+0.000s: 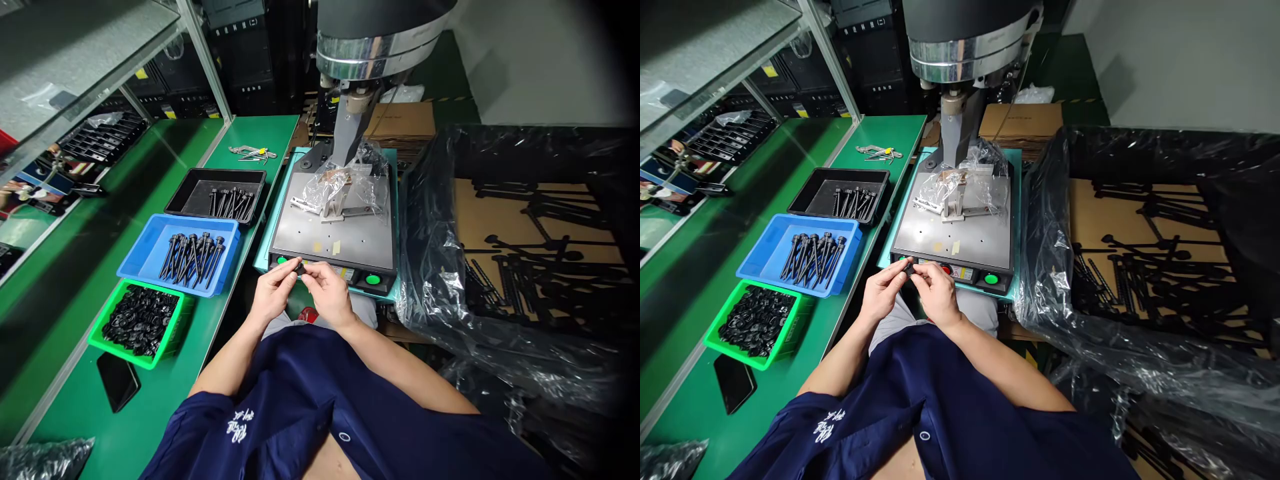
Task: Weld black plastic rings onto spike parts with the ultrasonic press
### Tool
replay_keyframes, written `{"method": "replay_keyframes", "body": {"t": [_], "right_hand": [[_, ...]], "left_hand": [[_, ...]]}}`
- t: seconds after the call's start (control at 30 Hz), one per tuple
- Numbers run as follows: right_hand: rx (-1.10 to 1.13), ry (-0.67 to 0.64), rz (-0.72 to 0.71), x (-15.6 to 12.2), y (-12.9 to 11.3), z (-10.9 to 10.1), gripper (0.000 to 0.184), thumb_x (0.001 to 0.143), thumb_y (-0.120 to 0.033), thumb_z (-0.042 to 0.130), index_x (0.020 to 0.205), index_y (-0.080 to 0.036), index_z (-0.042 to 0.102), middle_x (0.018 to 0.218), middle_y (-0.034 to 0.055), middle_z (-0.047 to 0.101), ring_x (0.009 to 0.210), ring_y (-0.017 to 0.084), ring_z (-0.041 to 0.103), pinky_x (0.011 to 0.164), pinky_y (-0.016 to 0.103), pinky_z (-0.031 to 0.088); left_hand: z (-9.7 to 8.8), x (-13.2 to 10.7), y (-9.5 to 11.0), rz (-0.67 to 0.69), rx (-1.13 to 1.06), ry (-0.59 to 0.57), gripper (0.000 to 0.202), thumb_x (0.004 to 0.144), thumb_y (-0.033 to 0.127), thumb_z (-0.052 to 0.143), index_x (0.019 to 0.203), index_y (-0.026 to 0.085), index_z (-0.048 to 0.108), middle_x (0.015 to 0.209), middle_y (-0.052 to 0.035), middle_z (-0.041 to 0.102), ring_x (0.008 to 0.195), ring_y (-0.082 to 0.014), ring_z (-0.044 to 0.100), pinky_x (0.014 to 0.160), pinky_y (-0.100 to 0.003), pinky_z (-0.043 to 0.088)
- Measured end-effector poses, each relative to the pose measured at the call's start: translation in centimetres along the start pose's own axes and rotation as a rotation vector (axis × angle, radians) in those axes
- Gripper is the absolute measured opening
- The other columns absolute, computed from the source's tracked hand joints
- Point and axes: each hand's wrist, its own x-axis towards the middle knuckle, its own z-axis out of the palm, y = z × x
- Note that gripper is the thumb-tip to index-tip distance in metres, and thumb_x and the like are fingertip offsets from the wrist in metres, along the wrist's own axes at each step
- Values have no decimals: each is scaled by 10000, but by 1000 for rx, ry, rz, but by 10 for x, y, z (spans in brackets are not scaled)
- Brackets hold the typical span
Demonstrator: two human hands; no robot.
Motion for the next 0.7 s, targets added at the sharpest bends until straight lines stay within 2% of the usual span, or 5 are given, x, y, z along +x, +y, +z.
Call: {"method": "replay_keyframes", "body": {"t": [0.1,0.2,0.3,0.53,0.7], "right_hand": [[-159,42,-215,1,-4,-3,104,932,-204,553,981,-209,645,963,78,651,917,216,640,790,367,557],[-248,46,-292,2,-8,-4,149,960,-199,508,996,-206,652,961,92,659,920,223,641,834,387,550],[-237,48,-218,2,-7,-3,144,954,-237,522,981,-226,663,981,94,662,943,238,638,866,408,539],[173,-66,236,5,10,-3,138,839,-281,639,962,-218,628,846,40,667,746,207,644,685,357,550],[-80,41,21,5,3,-6,89,879,-279,592,888,-242,673,920,69,658,879,240,623,818,405,523]], "left_hand": [[0,-1,-3,15,23,-17,264,879,299,636,1122,248,725,1203,-62,685,1181,-230,609,1057,-424,478],[2,-2,-4,-14,58,2,278,886,325,625,1130,234,722,1201,-70,686,1171,-235,616,1044,-426,490],[3,-1,-3,-28,104,29,293,893,341,610,1141,227,718,1213,-75,679,1178,-236,610,1046,-428,487],[1,4,4,-8,188,-29,275,880,357,623,1089,221,739,1172,-82,698,1123,-244,638,1030,-434,492],[7,-1,5,95,306,-77,330,901,330,598,1202,227,684,1261,-89,653,1199,-242,593,1091,-438,434]]}}
